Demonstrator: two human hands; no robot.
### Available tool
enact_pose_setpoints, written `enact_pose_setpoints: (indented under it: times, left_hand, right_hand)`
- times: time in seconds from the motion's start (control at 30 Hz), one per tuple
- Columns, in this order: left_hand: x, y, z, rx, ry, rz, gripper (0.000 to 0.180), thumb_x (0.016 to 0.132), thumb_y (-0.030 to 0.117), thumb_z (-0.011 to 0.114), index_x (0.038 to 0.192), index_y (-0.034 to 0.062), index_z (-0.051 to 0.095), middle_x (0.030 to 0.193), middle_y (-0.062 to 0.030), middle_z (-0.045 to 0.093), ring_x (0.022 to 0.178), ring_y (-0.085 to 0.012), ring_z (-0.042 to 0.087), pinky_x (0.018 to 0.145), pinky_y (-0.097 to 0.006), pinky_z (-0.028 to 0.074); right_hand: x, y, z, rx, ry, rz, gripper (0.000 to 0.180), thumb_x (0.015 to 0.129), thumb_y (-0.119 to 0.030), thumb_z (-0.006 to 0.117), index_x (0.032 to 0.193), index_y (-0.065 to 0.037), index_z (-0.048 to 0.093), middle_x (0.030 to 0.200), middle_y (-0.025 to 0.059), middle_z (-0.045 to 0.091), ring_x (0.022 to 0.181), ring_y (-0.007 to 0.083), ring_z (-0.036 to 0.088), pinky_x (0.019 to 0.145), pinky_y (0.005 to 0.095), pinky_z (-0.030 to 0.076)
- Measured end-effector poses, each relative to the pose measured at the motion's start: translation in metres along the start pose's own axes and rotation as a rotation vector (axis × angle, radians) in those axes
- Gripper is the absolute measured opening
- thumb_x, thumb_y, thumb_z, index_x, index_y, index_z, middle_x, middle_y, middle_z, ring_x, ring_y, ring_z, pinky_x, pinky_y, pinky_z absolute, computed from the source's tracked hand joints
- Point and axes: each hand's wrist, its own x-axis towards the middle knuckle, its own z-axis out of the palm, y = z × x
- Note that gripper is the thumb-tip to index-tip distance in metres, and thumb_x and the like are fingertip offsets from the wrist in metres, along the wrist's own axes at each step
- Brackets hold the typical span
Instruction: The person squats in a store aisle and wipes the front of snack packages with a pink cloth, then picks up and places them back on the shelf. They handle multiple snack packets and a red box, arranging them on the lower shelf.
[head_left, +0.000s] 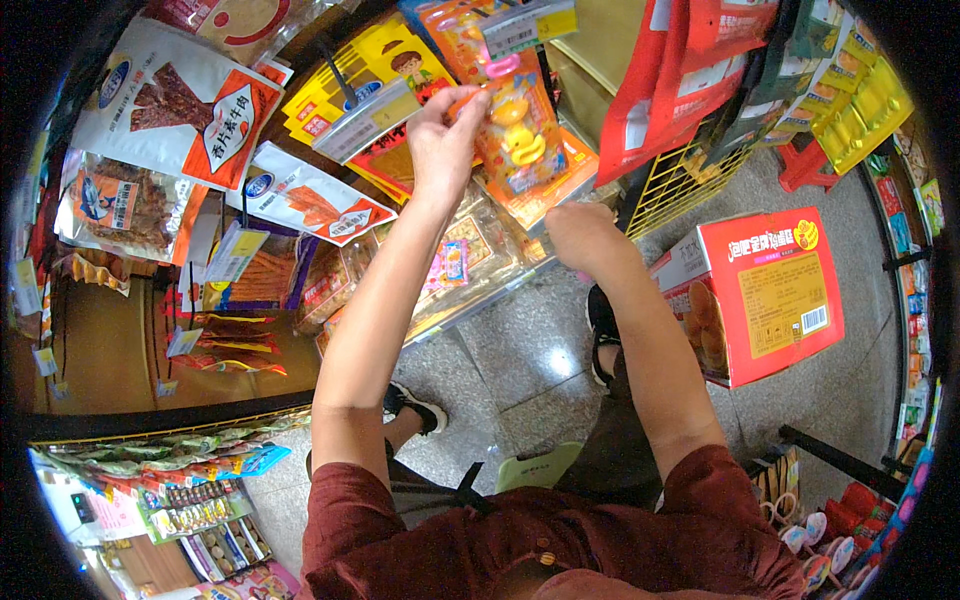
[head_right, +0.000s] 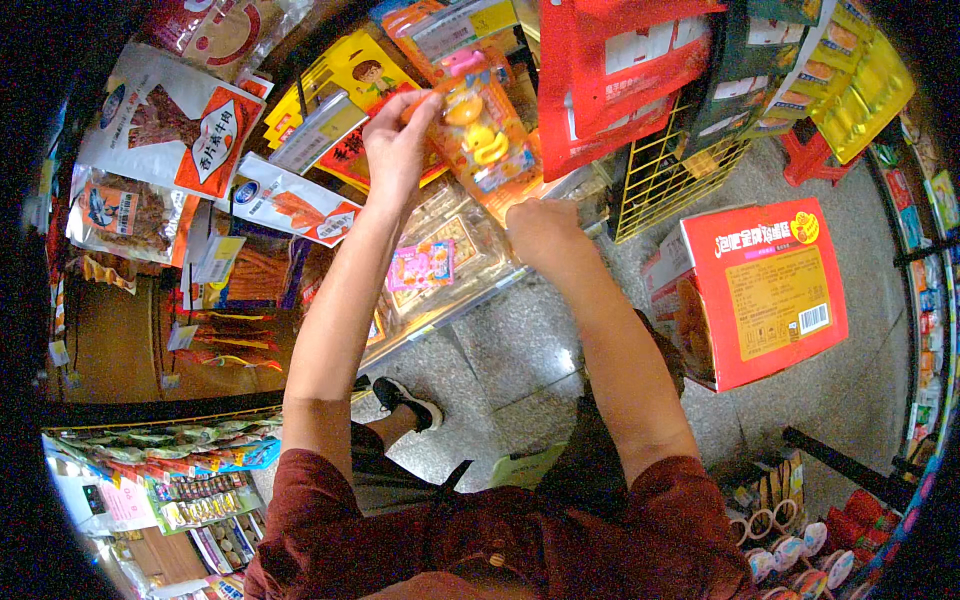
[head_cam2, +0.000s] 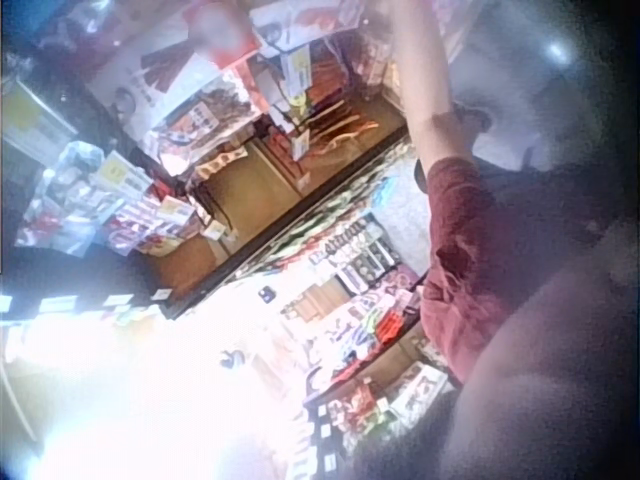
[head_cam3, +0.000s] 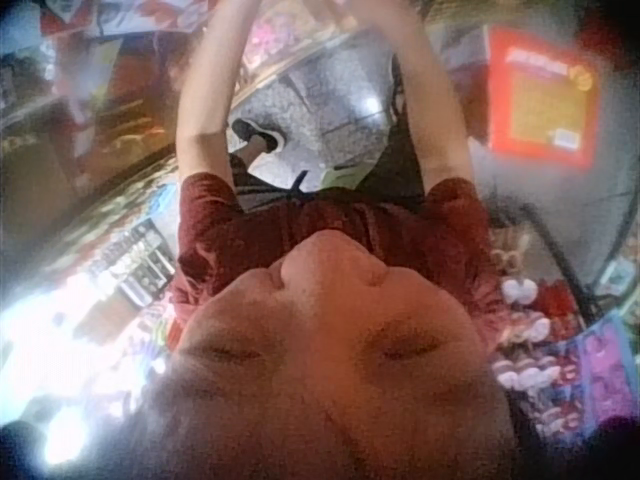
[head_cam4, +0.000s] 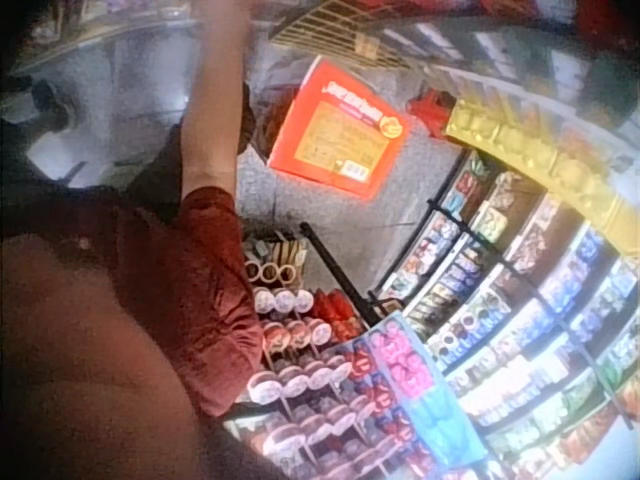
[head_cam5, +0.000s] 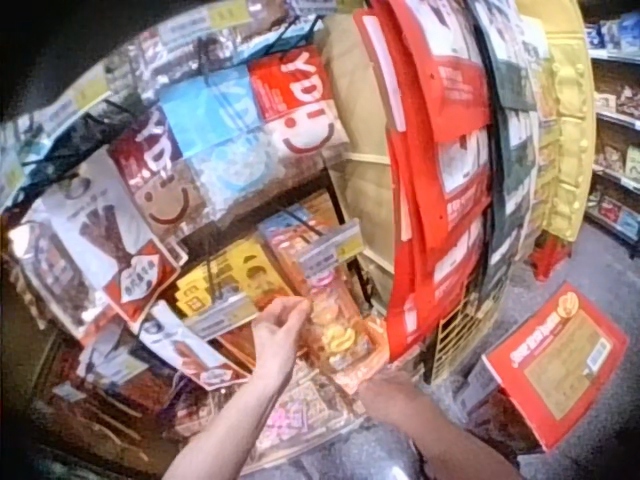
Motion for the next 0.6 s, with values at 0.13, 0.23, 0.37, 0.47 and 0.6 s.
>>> enact_pose_setpoints:
  times: [0.13, 0.23, 0.37, 0.47, 0.6]
  left_hand:
    - [0.016, 0.004, 0.016, -0.048, -0.016, 0.042, 0.021, 0.084, 0.019, 0.069, 0.093, 0.0003, 0.067, 0.08, 0.0004, 0.064, 0.072, -0.0056, 0.054, 0.067, -0.021, 0.044]
    - [0.027, 0.005, 0.02, -0.102, -0.041, 0.085, 0.014, 0.086, 0.013, 0.066, 0.094, 0.0015, 0.067, 0.084, -0.0009, 0.066, 0.078, -0.007, 0.056, 0.072, -0.021, 0.046]
    - [0.041, 0.008, 0.016, -0.137, -0.031, 0.229, 0.014, 0.087, 0.011, 0.064, 0.096, 0.0014, 0.065, 0.079, 0.0032, 0.059, 0.069, -0.0032, 0.05, 0.062, -0.019, 0.042]
    - [0.045, 0.01, 0.016, -0.146, -0.015, 0.221, 0.012, 0.087, 0.007, 0.062, 0.098, 0.0015, 0.065, 0.083, 0.0031, 0.061, 0.074, -0.0036, 0.052, 0.067, -0.019, 0.042]
    - [0.041, 0.011, 0.02, -0.203, -0.03, 0.203, 0.016, 0.087, 0.001, 0.057, 0.102, 0.0009, 0.063, 0.092, 0.0012, 0.064, 0.082, -0.0054, 0.056, 0.075, -0.02, 0.044]
  right_hand:
    - [-0.005, -0.004, -0.007, 0.063, 0.007, -0.036, 0.016, 0.075, -0.007, 0.054, 0.079, 0.0, 0.068, 0.083, 0.0194, 0.068, 0.083, 0.0317, 0.068, 0.072, 0.0422, 0.053]
    - [-0.007, -0.008, -0.008, 0.075, 0.011, -0.043, 0.017, 0.074, -0.003, 0.052, 0.077, 0.001, 0.068, 0.082, 0.0198, 0.068, 0.082, 0.0315, 0.068, 0.07, 0.041, 0.053]
    - [-0.006, -0.009, -0.007, 0.032, 0.071, -0.088, 0.019, 0.077, -0.005, 0.051, 0.082, 0.0, 0.069, 0.087, 0.0184, 0.069, 0.085, 0.0305, 0.068, 0.072, 0.0407, 0.053]
    - [-0.003, -0.009, -0.004, 0.074, 0.058, -0.045, 0.018, 0.079, -0.007, 0.052, 0.084, -0.002, 0.069, 0.09, 0.0169, 0.069, 0.087, 0.03, 0.068, 0.073, 0.0402, 0.053]
    - [0.0, -0.007, 0.002, 0.042, 0.057, -0.075, 0.018, 0.08, -0.008, 0.053, 0.086, -0.003, 0.068, 0.091, 0.0157, 0.069, 0.087, 0.0295, 0.067, 0.074, 0.0399, 0.053]
